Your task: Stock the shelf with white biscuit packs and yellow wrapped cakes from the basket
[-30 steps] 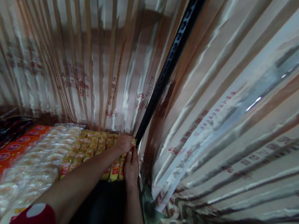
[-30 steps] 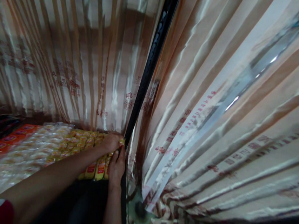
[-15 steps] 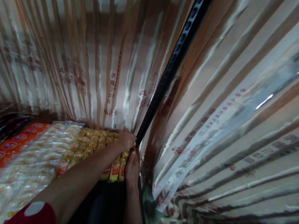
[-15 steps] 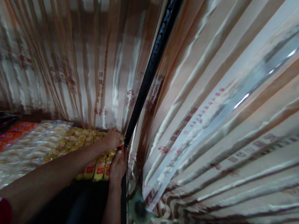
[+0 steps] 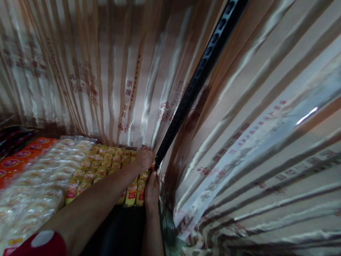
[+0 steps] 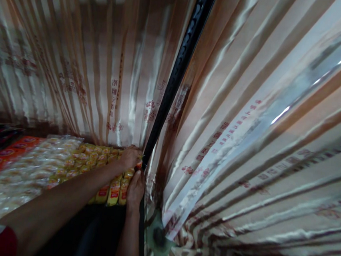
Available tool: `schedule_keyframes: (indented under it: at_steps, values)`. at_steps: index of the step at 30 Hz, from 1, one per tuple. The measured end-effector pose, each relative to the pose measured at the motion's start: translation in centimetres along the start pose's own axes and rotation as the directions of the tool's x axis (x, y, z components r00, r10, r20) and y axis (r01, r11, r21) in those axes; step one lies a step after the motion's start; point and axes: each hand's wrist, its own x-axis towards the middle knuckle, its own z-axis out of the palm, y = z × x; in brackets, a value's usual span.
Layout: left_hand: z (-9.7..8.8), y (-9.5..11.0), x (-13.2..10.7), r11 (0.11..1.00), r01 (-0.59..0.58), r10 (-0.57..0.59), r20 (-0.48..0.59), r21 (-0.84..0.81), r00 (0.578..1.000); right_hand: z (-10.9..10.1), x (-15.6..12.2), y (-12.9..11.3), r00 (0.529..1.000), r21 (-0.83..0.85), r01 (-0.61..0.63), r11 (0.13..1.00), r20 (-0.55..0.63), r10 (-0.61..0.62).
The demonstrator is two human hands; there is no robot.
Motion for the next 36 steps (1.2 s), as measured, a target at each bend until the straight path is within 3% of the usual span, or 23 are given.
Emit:
schedule_keyframes:
  at_steps: [6,10,13,17,20,24,26,28,30,32,34,35,36]
  values:
    - [0.0,-0.1,-0.3,0.999,-0.005,0.003,-0.031,-0.043,1.0,-0.1,0.0,0.2,0.999,0.022,-0.017,1.0,-0.038,0.018]
    - [-0.1,0.8,-2.1,0.995,0.019,-0.038,-0.183,-0.101,0.982,-0.4,-0.7,-0.1,0.996,0.072,-0.066,0.995,-0.058,0.07]
    - [-0.2,2.3,-5.1,0.976,-0.01,-0.064,-0.324,-0.22,0.944,-0.8,-1.7,-0.5,0.994,0.099,-0.093,0.991,-0.055,0.099]
    - [-0.2,4.9,-11.6,0.902,-0.029,-0.178,-0.433,-0.431,0.884,-1.7,-4.4,-1.7,0.995,0.131,-0.035,0.991,-0.089,0.047]
    - [-0.1,6.5,-18.3,0.849,-0.023,-0.242,-0.427,-0.528,0.871,-2.7,-7.8,-3.3,0.988,0.175,0.04,0.984,-0.153,-0.013]
    - [0.7,7.2,-28.4,0.763,0.094,-0.37,-0.313,-0.639,0.875,-3.6,-14.6,-5.1,0.985,0.269,0.047,0.962,-0.172,0.0]
    - [1.4,6.8,-33.2,0.706,0.198,-0.431,-0.19,-0.68,0.882,-3.5,-18.8,-5.3,0.997,0.283,0.013,0.959,-0.072,0.008]
    - [2.3,5.9,-37.5,0.643,0.311,-0.479,-0.05,-0.7,0.876,-3.0,-23.2,-5.0,0.993,0.253,-0.021,0.967,0.121,-0.01]
    - [3.3,4.5,-40.8,0.568,0.477,-0.595,0.067,-0.671,0.801,-1.9,-27.2,-4.4,0.949,0.19,0.004,0.982,0.308,-0.063]
    - [4.2,2.7,-42.8,0.451,0.692,-0.753,0.176,-0.564,0.634,-0.4,-30.1,-3.8,0.87,0.174,0.057,0.983,0.474,-0.135]
    - [4.6,1.0,-43.4,0.333,0.844,-0.847,0.261,-0.42,0.464,1.3,-31.7,-3.0,0.749,0.137,0.074,0.988,0.646,-0.145]
    - [4.7,0.2,-43.3,0.298,0.889,-0.873,0.278,-0.347,0.401,2.1,-32.1,-2.6,0.718,0.105,0.085,0.991,0.683,-0.134]
    - [4.6,-0.4,-42.8,0.283,0.911,-0.884,0.288,-0.299,0.369,2.9,-32.2,-2.1,0.69,0.085,0.095,0.992,0.713,-0.127]
